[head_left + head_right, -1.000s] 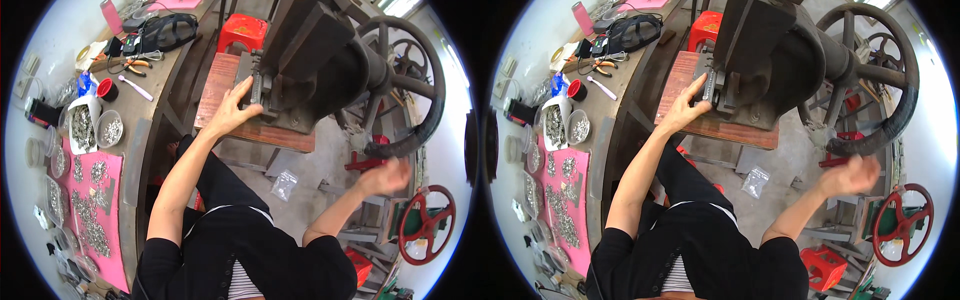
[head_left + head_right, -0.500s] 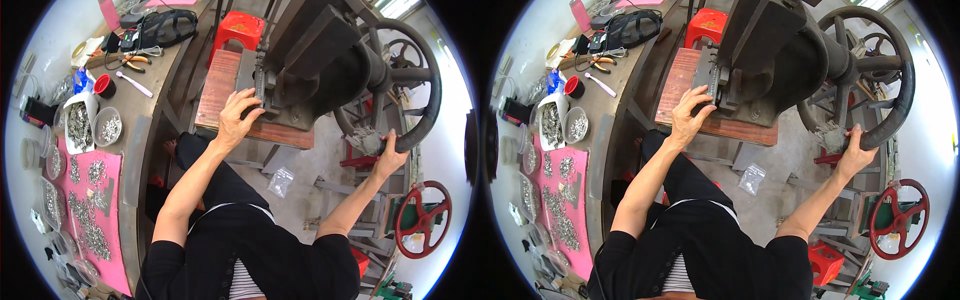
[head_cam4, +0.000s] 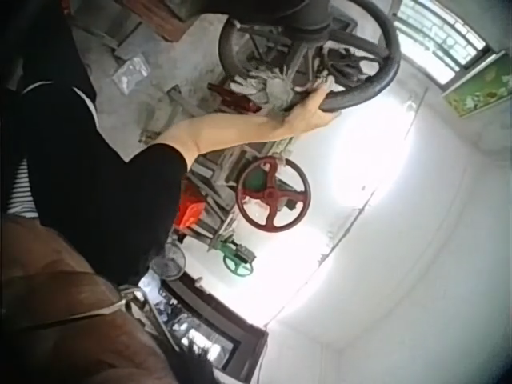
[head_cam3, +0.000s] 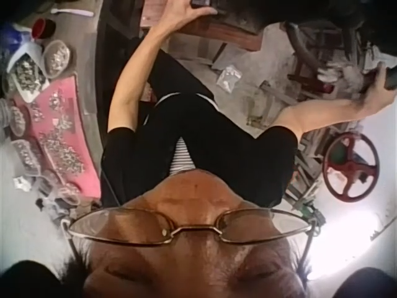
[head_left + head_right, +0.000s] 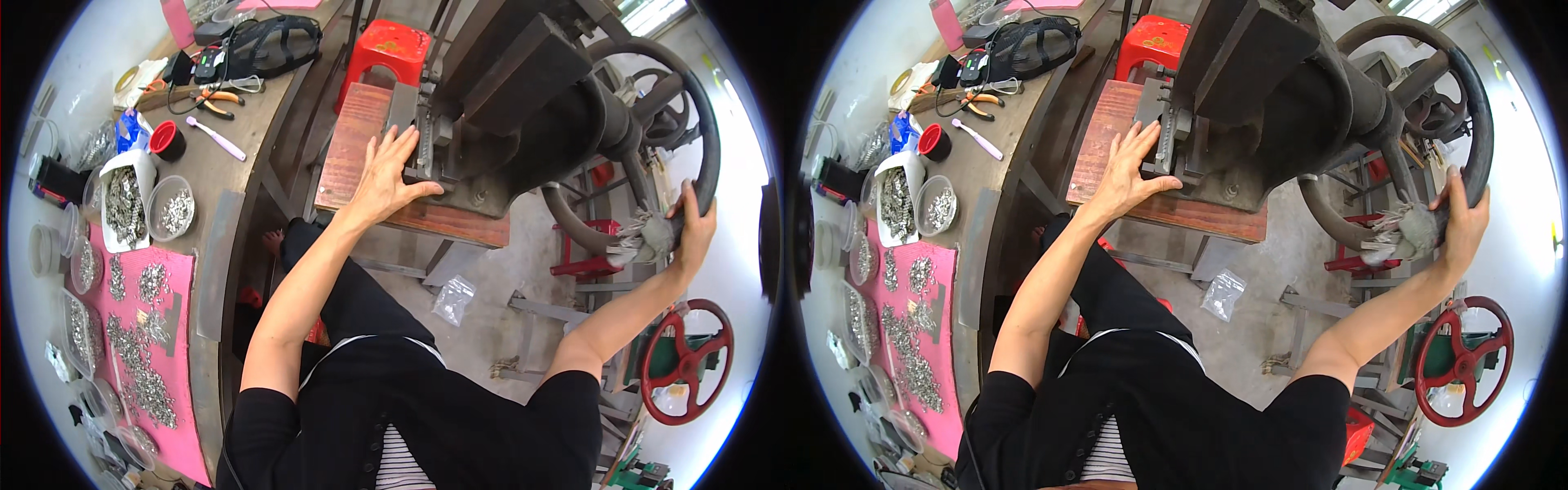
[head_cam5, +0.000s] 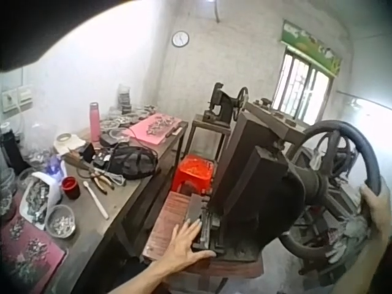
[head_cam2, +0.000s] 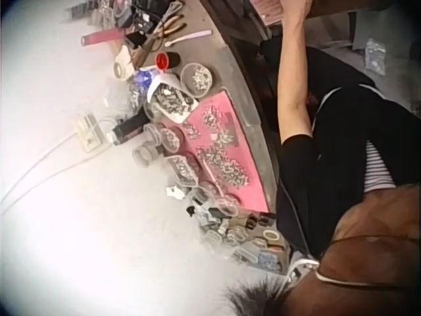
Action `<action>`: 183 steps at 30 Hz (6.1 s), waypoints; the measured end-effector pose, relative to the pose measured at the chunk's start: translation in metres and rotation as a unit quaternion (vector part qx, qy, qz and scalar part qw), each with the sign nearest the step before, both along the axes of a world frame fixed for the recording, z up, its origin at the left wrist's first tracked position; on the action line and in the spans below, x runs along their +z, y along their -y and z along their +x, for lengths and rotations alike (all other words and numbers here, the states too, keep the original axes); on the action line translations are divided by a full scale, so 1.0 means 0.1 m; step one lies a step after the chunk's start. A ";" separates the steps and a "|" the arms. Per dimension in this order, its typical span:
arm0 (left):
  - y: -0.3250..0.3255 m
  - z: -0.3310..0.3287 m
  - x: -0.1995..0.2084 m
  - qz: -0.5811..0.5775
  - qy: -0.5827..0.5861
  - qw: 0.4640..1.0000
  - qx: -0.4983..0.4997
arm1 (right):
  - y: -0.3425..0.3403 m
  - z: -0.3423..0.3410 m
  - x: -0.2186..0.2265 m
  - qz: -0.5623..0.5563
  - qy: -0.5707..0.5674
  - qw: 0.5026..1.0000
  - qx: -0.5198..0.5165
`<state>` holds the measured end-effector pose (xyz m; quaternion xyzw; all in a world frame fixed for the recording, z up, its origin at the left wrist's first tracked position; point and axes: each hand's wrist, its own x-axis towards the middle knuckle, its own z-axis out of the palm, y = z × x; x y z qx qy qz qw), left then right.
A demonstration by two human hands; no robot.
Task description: Placing small metal components into a jig and operating a manual press to assemble them.
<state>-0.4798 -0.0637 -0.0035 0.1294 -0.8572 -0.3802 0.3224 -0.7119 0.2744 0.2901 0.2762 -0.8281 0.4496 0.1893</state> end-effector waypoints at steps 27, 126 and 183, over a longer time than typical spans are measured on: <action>0.13 -0.28 0.11 -0.007 0.041 0.999 -0.020 | 0.05 0.28 -0.57 -0.112 -0.053 0.992 -0.003; -2.27 4.42 -0.21 0.202 -0.407 0.589 0.668 | 3.04 4.85 -3.17 0.004 -0.148 0.615 0.775; -0.01 4.07 -0.08 -0.088 0.155 0.718 0.673 | 3.78 4.58 -3.13 0.038 -0.024 0.698 0.715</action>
